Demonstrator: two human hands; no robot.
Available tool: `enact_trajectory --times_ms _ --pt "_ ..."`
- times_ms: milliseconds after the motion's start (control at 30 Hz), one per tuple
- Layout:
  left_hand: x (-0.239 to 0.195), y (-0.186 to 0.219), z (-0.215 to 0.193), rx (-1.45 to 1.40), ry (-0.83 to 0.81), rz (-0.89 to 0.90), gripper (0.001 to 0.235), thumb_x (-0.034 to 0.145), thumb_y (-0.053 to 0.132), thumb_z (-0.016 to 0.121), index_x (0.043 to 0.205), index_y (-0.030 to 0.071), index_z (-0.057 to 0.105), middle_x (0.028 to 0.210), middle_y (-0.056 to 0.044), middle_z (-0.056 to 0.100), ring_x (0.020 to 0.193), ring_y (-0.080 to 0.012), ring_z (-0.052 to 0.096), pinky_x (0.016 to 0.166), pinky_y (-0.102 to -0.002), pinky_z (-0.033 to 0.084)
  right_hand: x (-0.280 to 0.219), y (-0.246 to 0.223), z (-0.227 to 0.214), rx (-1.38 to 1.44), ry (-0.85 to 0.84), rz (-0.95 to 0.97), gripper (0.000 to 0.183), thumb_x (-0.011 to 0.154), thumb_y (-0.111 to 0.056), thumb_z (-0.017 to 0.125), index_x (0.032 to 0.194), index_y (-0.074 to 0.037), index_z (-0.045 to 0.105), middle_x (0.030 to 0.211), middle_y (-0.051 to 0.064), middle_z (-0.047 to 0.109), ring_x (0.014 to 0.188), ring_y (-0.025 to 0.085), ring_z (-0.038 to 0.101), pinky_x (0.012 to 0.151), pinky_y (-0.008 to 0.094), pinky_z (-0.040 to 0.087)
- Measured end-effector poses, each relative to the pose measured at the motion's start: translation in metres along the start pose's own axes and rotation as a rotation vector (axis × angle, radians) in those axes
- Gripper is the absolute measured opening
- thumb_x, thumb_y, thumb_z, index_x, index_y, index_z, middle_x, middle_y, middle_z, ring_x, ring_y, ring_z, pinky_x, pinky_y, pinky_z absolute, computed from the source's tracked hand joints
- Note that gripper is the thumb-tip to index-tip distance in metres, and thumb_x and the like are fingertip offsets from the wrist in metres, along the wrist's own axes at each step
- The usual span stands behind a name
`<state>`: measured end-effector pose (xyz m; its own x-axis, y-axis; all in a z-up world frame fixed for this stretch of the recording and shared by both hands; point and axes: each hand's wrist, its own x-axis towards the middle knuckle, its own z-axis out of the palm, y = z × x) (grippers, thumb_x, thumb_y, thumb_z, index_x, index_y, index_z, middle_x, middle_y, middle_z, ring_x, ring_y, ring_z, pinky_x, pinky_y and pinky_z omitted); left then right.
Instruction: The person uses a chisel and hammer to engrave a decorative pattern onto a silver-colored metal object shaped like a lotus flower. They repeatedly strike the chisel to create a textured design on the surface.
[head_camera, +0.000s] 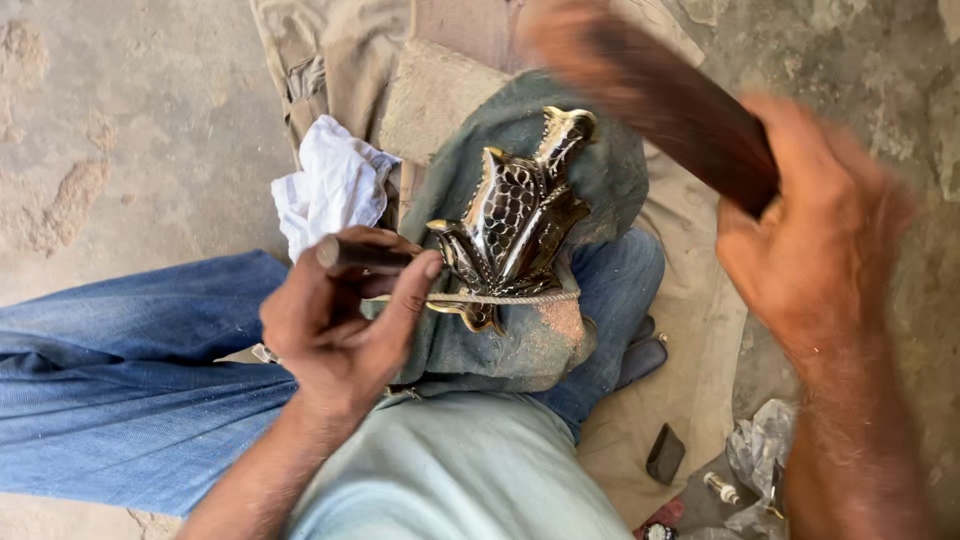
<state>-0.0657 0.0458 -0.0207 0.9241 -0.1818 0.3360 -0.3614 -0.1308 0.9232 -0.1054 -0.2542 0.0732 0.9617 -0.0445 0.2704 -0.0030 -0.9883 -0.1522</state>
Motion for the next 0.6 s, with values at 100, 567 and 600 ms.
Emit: enact_trajectory --times_ms 100,567,600 --pt "0.015 -0.012 -0.015 0.015 -0.052 -0.064 0.023 0.095 -0.001 0.08 0.105 -0.004 0.06 0.101 -0.011 0.072 0.087 -0.0095 0.071 0.076 -0.022 0.06 -0.057 0.037 0.064 0.428 0.028 0.379 0.033 0.091 0.005 0.075 0.12 -0.002 0.061 0.098 0.006 0.07 0.089 0.021 0.068 0.084 0.034 0.055" --pt "0.043 -0.08 0.002 0.152 -0.32 -0.25 0.018 0.101 0.009 0.056 0.111 -0.004 0.063 0.09 -0.007 0.064 0.083 -0.0106 0.057 0.078 -0.028 0.05 -0.216 -0.037 0.124 0.531 -0.242 0.636 0.058 0.077 -0.005 0.078 0.133 -0.005 0.062 0.127 0.016 0.069 0.107 0.027 0.069 0.078 0.036 0.055" --pt "0.049 -0.084 0.007 0.169 -0.368 -0.326 0.02 0.101 0.014 0.058 0.111 -0.003 0.066 0.084 -0.006 0.064 0.078 -0.0102 0.057 0.074 -0.028 0.049 -0.208 -0.042 0.122 0.605 -0.221 0.752 0.045 0.083 -0.005 0.075 0.128 -0.009 0.069 0.124 0.01 0.073 0.101 0.02 0.074 0.068 0.031 0.059"
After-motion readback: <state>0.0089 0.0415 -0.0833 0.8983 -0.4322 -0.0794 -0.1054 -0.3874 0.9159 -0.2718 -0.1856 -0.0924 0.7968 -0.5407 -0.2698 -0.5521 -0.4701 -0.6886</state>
